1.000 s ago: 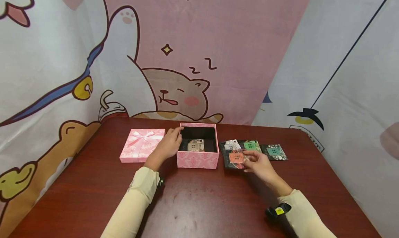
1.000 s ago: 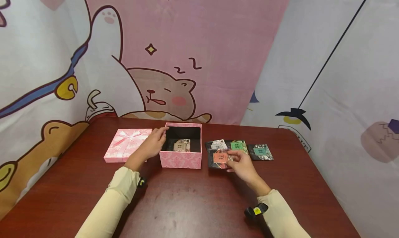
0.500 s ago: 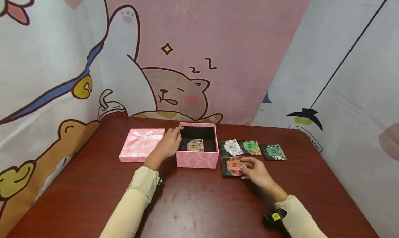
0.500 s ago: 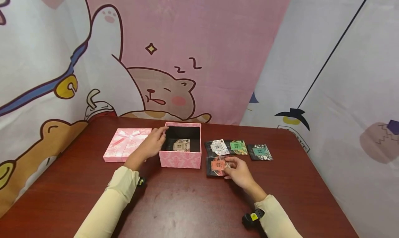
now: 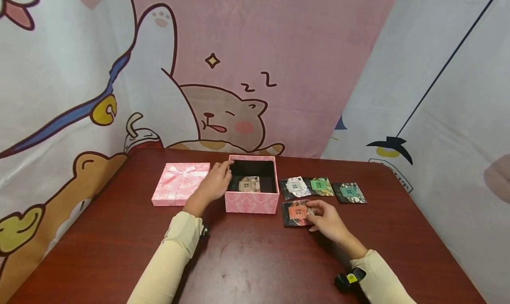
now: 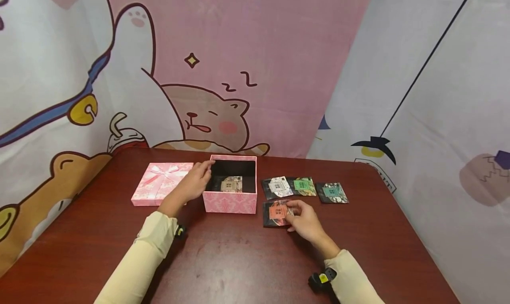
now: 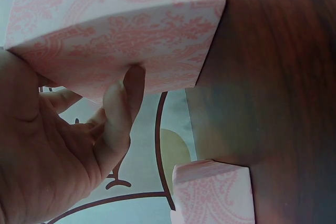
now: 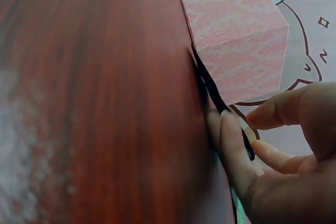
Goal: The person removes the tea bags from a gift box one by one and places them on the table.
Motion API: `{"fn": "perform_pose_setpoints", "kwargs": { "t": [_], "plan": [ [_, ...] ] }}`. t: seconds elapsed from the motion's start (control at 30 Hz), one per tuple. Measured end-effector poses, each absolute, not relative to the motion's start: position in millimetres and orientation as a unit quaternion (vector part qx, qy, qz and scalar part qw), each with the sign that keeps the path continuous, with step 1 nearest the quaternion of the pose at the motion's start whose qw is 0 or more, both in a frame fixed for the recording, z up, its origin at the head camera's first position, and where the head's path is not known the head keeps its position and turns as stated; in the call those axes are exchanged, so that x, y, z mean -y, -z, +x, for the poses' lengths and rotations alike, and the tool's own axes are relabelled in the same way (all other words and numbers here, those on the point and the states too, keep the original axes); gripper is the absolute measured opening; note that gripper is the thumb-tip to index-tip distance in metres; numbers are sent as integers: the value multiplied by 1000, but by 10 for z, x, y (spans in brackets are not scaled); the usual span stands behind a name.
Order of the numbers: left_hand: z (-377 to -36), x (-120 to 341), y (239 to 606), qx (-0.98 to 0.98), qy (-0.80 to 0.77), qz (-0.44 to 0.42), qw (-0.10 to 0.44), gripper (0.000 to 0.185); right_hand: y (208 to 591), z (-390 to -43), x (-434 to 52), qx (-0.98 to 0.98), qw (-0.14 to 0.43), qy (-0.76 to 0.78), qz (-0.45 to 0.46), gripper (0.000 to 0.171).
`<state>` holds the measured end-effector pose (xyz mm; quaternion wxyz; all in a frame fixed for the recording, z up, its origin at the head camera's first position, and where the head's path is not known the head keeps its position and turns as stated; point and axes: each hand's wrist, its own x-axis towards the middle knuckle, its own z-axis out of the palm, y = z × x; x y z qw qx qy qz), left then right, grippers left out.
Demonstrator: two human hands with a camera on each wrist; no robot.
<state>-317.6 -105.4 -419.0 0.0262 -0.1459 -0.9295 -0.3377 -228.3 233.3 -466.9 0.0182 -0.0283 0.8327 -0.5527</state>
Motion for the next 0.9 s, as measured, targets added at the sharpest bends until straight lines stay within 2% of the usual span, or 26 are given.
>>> {"fn": "perform_pose_setpoints", "kwargs": {
  "t": [0.4,0.9],
  "plan": [
    [-3204,1070,4190,928,341,-150,34,44,4536,-2249,-2364,-878,-18,479,6,31],
    [-3185,1062,4189,928,341,-148,23,45,4446,-2300,-2482,-891,-25,453,1,31]
  ]
}}
